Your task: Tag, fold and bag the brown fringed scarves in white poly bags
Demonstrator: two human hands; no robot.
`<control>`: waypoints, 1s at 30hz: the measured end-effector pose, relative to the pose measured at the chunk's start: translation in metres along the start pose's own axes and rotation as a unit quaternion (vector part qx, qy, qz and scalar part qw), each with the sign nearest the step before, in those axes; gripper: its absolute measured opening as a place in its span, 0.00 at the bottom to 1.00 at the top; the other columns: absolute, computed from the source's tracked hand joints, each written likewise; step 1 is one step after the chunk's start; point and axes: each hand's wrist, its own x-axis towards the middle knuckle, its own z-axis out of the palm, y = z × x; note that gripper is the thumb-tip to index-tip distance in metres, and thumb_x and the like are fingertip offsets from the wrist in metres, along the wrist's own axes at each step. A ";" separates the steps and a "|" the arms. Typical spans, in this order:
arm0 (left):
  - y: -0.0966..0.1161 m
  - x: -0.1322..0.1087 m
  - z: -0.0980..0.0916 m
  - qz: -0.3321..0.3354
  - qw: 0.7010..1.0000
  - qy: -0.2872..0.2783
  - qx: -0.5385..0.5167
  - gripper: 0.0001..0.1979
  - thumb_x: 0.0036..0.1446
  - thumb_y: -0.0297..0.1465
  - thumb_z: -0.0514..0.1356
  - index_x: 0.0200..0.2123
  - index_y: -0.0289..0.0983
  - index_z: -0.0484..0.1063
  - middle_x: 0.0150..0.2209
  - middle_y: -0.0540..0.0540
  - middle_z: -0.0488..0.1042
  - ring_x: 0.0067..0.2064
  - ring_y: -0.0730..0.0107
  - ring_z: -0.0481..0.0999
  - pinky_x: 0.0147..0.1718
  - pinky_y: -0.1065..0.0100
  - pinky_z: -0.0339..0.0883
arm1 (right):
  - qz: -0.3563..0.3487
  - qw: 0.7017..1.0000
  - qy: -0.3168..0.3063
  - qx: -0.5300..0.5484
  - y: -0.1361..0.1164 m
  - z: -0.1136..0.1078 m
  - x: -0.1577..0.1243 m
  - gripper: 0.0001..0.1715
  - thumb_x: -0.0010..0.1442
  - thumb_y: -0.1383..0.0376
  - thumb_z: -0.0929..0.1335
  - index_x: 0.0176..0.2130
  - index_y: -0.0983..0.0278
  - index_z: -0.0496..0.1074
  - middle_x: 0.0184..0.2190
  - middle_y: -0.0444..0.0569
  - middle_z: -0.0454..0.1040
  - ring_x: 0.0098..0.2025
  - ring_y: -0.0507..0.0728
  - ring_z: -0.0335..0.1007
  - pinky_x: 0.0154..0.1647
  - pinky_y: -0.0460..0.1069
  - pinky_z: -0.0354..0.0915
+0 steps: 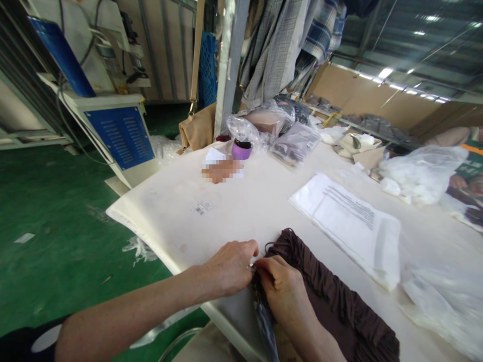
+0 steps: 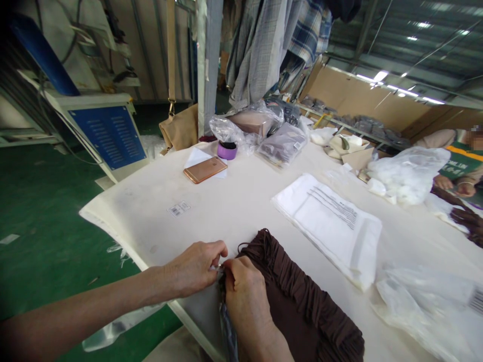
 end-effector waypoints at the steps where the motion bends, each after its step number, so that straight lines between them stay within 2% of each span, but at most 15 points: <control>1: 0.000 0.000 0.000 0.001 1.000 0.000 0.001 0.15 0.41 0.21 0.54 0.36 0.38 0.67 0.27 0.50 0.72 0.30 0.67 0.72 0.26 0.71 0.56 | 0.006 1.000 0.000 0.000 0.000 0.000 0.000 0.16 0.55 0.77 0.61 0.32 0.65 0.75 0.31 0.50 0.73 0.32 0.53 0.70 0.35 0.46 0.63; 5: 0.002 -0.002 -0.001 0.011 1.000 -0.004 0.015 0.17 0.41 0.19 0.53 0.37 0.38 0.66 0.30 0.49 0.72 0.33 0.65 0.72 0.29 0.70 0.58 | 0.039 0.999 -0.019 0.000 -0.002 -0.003 0.004 0.14 0.56 0.75 0.62 0.29 0.64 0.75 0.30 0.49 0.74 0.32 0.53 0.71 0.36 0.46 0.62; 10: 0.003 -0.006 0.002 0.061 0.994 0.005 0.096 0.17 0.45 0.18 0.50 0.40 0.36 0.64 0.34 0.47 0.73 0.35 0.63 0.71 0.34 0.66 0.61 | 0.082 0.993 -0.085 -0.020 -0.007 -0.015 0.017 0.10 0.55 0.72 0.64 0.35 0.63 0.74 0.29 0.47 0.75 0.32 0.54 0.71 0.34 0.46 0.60; 13: 0.002 -0.009 0.006 0.099 0.986 0.024 0.130 0.19 0.43 0.17 0.50 0.41 0.33 0.60 0.33 0.45 0.72 0.34 0.63 0.70 0.34 0.65 0.63 | 0.075 0.985 -0.155 -0.031 -0.009 -0.022 0.027 0.10 0.54 0.71 0.65 0.35 0.64 0.74 0.29 0.48 0.76 0.32 0.54 0.70 0.33 0.46 0.59; 18: -0.002 -0.015 0.014 0.196 0.964 0.079 0.160 0.17 0.44 0.16 0.48 0.39 0.34 0.59 0.33 0.44 0.71 0.33 0.63 0.69 0.35 0.62 0.64 | 0.032 0.970 -0.239 0.024 0.001 -0.025 0.037 0.07 0.51 0.73 0.64 0.27 0.65 0.72 0.26 0.46 0.73 0.30 0.53 0.67 0.30 0.45 0.57; 23: -0.009 -0.026 0.020 0.236 0.940 0.129 0.209 0.17 0.49 0.15 0.45 0.42 0.33 0.59 0.30 0.45 0.69 0.31 0.63 0.68 0.33 0.61 0.64 | 0.010 0.970 -0.234 0.062 0.007 -0.024 0.034 0.09 0.51 0.72 0.64 0.20 0.65 0.63 0.18 0.38 0.60 0.23 0.47 0.55 0.24 0.43 0.50; 26: -0.011 -0.035 0.025 0.247 0.933 0.148 0.215 0.17 0.52 0.15 0.43 0.43 0.33 0.59 0.31 0.45 0.69 0.32 0.63 0.68 0.34 0.60 0.64 | 0.010 0.975 -0.209 0.070 0.005 -0.021 0.026 0.09 0.48 0.74 0.64 0.19 0.65 0.62 0.17 0.37 0.56 0.22 0.47 0.52 0.23 0.43 0.47; 28: -0.011 -0.041 0.028 0.215 0.950 0.131 0.184 0.16 0.54 0.16 0.44 0.42 0.35 0.61 0.33 0.45 0.70 0.34 0.63 0.68 0.36 0.60 0.64 | 0.003 0.982 -0.180 0.057 0.004 -0.017 0.019 0.07 0.46 0.74 0.64 0.20 0.65 0.64 0.18 0.37 0.57 0.23 0.47 0.54 0.24 0.43 0.49; 30: -0.010 -0.045 0.030 0.134 0.979 0.104 0.113 0.14 0.52 0.19 0.49 0.40 0.37 0.63 0.35 0.46 0.70 0.37 0.63 0.68 0.38 0.62 0.64 | -0.008 0.988 -0.151 0.034 0.004 -0.012 0.010 0.06 0.46 0.75 0.64 0.22 0.65 0.66 0.21 0.39 0.61 0.25 0.47 0.58 0.26 0.43 0.51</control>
